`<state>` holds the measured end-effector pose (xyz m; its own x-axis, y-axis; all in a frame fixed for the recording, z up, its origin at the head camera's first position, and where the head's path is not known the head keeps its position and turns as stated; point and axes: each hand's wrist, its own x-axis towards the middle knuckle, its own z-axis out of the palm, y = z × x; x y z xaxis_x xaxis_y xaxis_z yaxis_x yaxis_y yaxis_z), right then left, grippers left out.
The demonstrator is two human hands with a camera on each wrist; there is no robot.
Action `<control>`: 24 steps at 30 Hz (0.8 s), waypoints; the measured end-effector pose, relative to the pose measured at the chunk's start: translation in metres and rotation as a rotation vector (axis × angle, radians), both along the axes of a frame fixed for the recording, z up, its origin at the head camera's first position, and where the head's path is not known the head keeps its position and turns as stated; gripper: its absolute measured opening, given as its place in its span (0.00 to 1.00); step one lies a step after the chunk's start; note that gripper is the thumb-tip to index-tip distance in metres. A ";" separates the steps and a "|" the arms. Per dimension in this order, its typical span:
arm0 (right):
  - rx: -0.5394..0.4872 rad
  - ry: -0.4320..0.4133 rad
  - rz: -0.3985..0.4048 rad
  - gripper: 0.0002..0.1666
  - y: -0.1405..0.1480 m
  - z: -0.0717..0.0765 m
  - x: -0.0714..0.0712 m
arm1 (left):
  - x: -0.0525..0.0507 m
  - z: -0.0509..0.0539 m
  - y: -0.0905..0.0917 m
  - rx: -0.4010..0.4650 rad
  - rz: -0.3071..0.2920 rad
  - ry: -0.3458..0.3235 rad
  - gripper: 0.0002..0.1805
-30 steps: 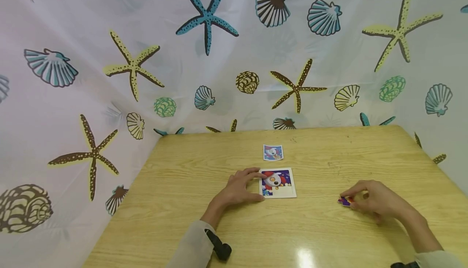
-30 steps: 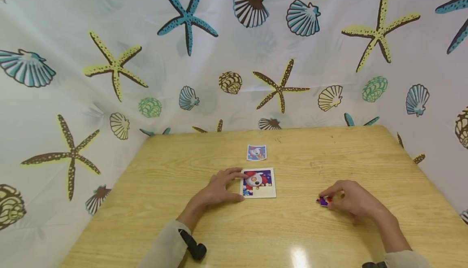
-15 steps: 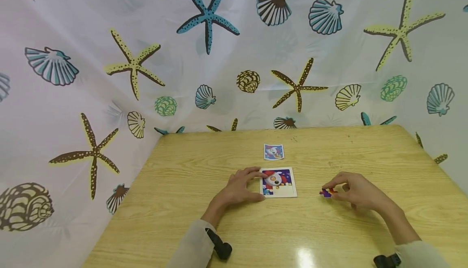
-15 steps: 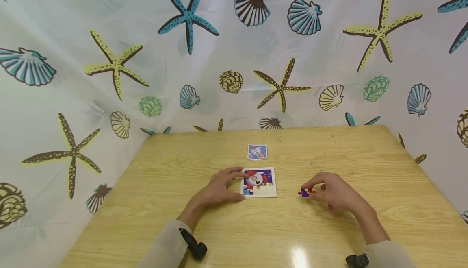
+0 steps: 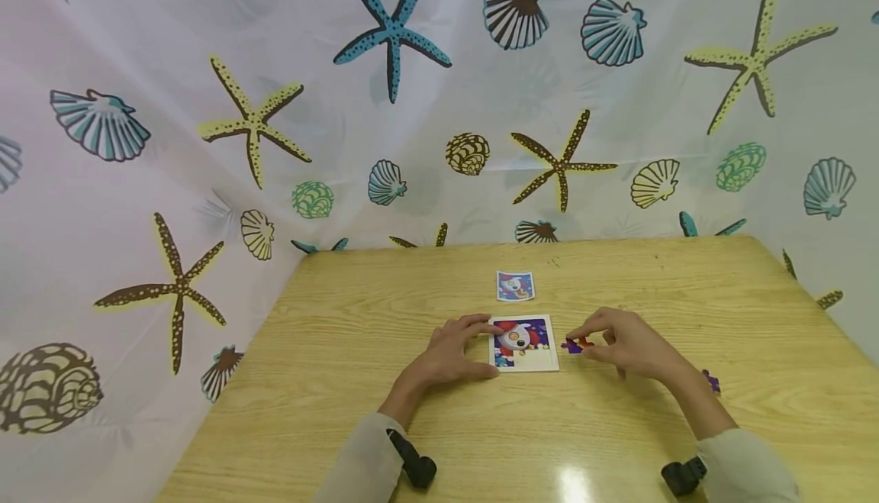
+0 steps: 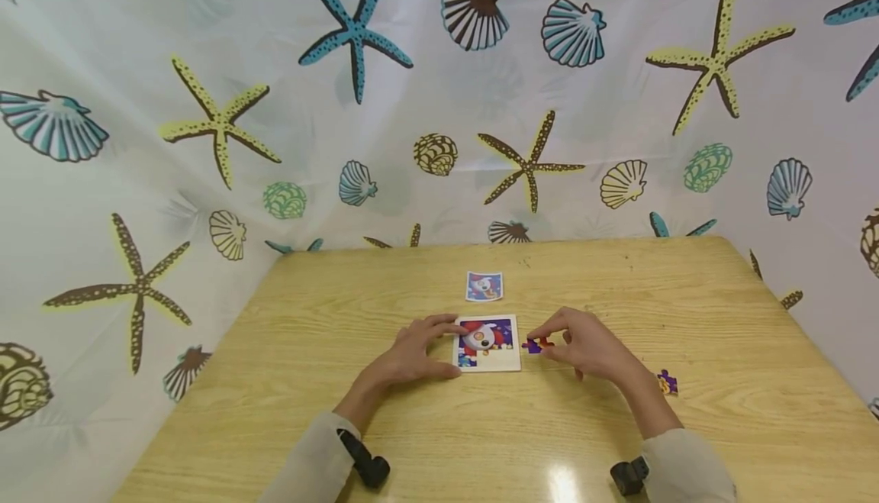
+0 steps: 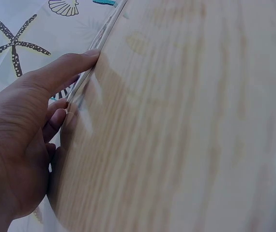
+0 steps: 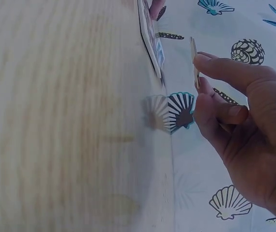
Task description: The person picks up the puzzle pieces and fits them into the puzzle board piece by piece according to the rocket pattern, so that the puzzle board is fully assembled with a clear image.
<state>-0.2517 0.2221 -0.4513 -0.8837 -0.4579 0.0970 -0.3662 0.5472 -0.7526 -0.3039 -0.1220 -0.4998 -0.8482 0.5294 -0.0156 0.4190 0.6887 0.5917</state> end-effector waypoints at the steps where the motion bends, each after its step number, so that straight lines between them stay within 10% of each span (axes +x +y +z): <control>1: 0.001 0.002 0.000 0.16 -0.003 0.000 -0.001 | 0.000 0.000 0.000 -0.001 0.000 0.000 0.35; 24: 0.112 0.092 0.113 0.10 -0.069 -0.015 -0.028 | 0.002 0.001 0.001 -0.006 0.002 -0.003 0.35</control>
